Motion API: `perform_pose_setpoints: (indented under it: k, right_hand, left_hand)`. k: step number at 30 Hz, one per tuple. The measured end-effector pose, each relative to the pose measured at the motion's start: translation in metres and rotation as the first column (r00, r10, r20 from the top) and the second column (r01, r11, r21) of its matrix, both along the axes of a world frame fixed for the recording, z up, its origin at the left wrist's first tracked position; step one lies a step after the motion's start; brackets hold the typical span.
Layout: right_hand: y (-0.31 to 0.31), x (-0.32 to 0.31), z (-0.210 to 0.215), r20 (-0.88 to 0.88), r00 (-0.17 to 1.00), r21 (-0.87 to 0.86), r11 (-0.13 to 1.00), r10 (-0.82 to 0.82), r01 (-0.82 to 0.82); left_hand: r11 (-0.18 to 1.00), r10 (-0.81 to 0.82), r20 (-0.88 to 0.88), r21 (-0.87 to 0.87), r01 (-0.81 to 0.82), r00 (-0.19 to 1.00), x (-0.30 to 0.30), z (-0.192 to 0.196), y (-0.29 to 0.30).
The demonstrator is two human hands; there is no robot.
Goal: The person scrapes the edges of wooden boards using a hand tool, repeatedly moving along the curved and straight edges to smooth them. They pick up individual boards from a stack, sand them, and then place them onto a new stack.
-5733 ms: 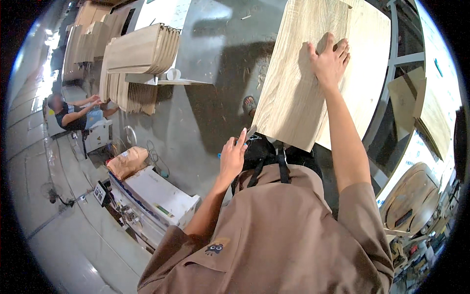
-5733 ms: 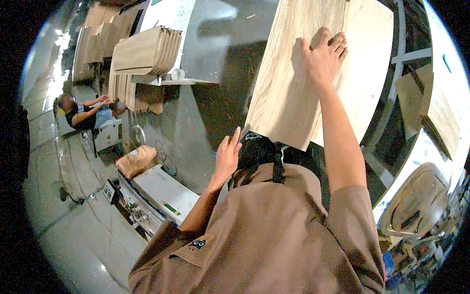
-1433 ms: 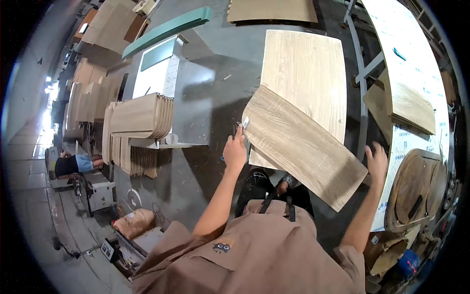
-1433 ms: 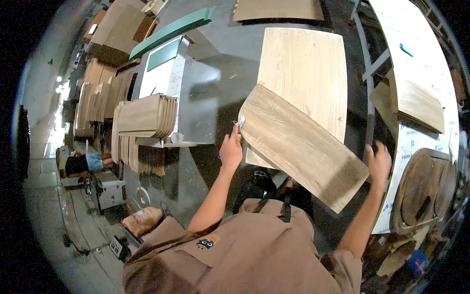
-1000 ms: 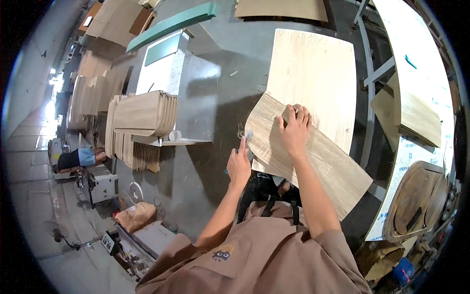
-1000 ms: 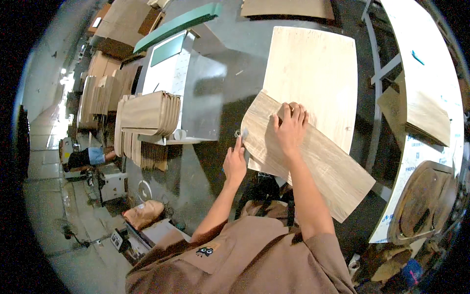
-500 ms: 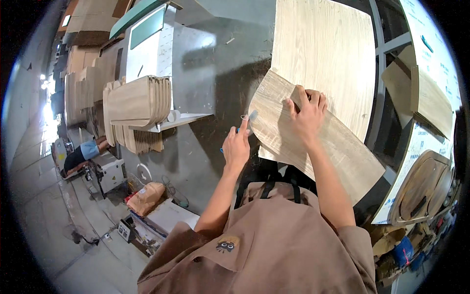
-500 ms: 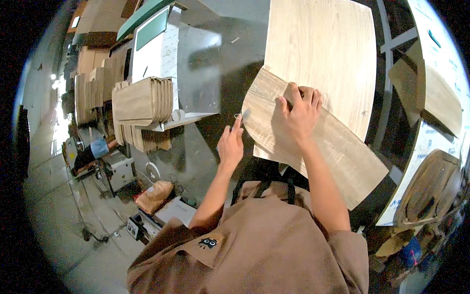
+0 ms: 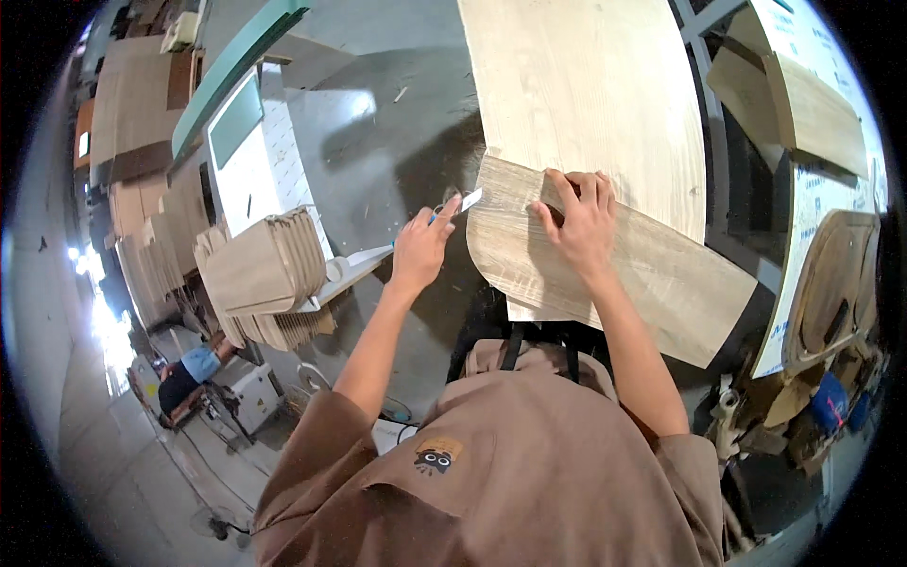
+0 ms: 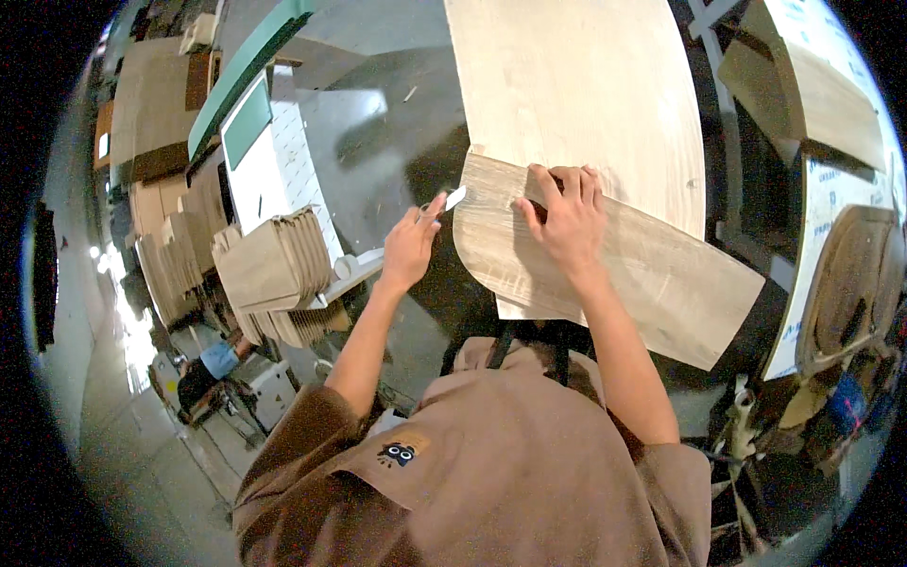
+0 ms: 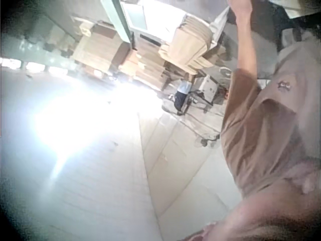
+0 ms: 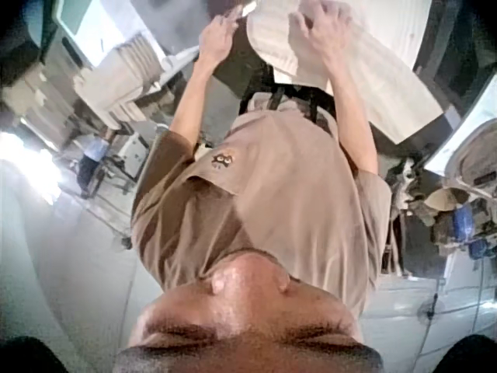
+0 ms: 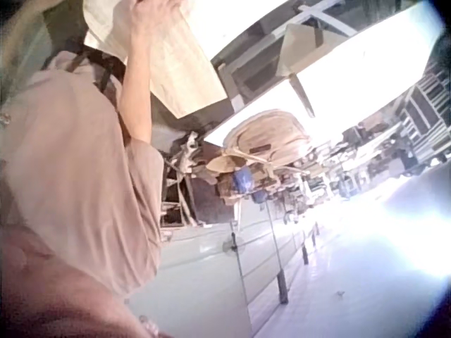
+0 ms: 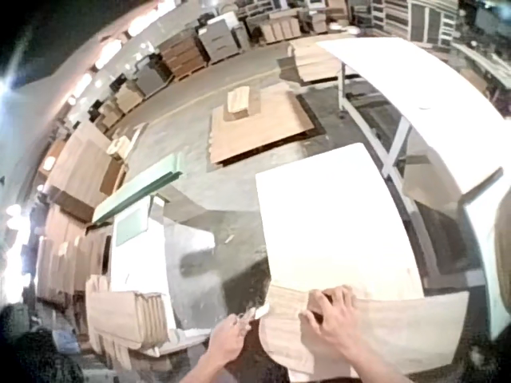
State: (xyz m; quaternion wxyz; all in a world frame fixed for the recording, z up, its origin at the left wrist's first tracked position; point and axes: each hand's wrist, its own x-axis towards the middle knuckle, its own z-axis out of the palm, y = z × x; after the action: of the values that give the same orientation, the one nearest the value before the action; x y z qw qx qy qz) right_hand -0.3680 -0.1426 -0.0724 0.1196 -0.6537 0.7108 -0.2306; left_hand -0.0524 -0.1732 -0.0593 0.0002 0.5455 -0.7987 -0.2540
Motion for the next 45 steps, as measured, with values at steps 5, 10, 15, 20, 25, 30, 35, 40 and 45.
perform_pose_setpoints:
  k: [5, 10, 15, 20, 25, 30, 35, 40, 45]
  right_hand:
    - [-0.002, 0.005, 0.009, 0.045, 0.999, 0.01, 1.0, -0.029, 0.029]
    - [-0.001, 0.009, 0.005, -0.001, 0.999, 0.037, 0.999, -0.033, 0.033]
    - [0.001, 0.013, 0.0, -0.05, 0.997, 0.029, 0.998, -0.061, 0.062]
    - [0.001, 0.015, -0.006, -0.071, 0.997, 0.012, 1.0, -0.027, 0.028]
    - [0.002, 0.015, -0.005, -0.058, 0.998, 0.035, 0.999, -0.03, 0.032]
    - [0.002, 0.011, -0.007, -0.071, 0.997, 0.059, 0.998, -0.03, 0.034]
    - [0.002, 0.009, -0.01, -0.071, 0.997, 0.063, 0.997, -0.031, 0.035]
    - [0.001, 0.009, -0.011, -0.076, 0.997, 0.042, 0.999, -0.025, 0.028]
    - [0.001, 0.01, -0.011, -0.074, 0.997, 0.002, 0.999, -0.032, 0.033]
  left_hand:
    - [0.985, 0.174, -0.162, 0.03, -0.172, 0.971, 0.008, -0.01, 0.069]
    - [0.963, 0.262, -0.159, 0.112, -0.246, 0.952, -0.001, -0.008, 0.112]
    - [0.976, 0.215, -0.074, 0.047, -0.212, 0.974, -0.005, -0.004, 0.102]
    - [0.985, 0.163, -0.052, -0.049, -0.166, 0.985, -0.002, -0.004, 0.088]
    - [0.993, 0.114, 0.012, -0.042, -0.114, 0.993, -0.001, 0.003, 0.068]
    - [0.996, 0.059, 0.031, -0.062, -0.057, 0.998, -0.004, 0.001, 0.043]
    - [0.997, 0.01, 0.009, -0.078, -0.009, 1.0, -0.007, -0.001, 0.018]
    - [0.994, -0.044, 0.027, -0.104, 0.046, 0.999, -0.014, -0.004, -0.013]
    - [0.994, -0.067, 0.002, -0.09, 0.067, 0.998, -0.013, -0.008, -0.017]
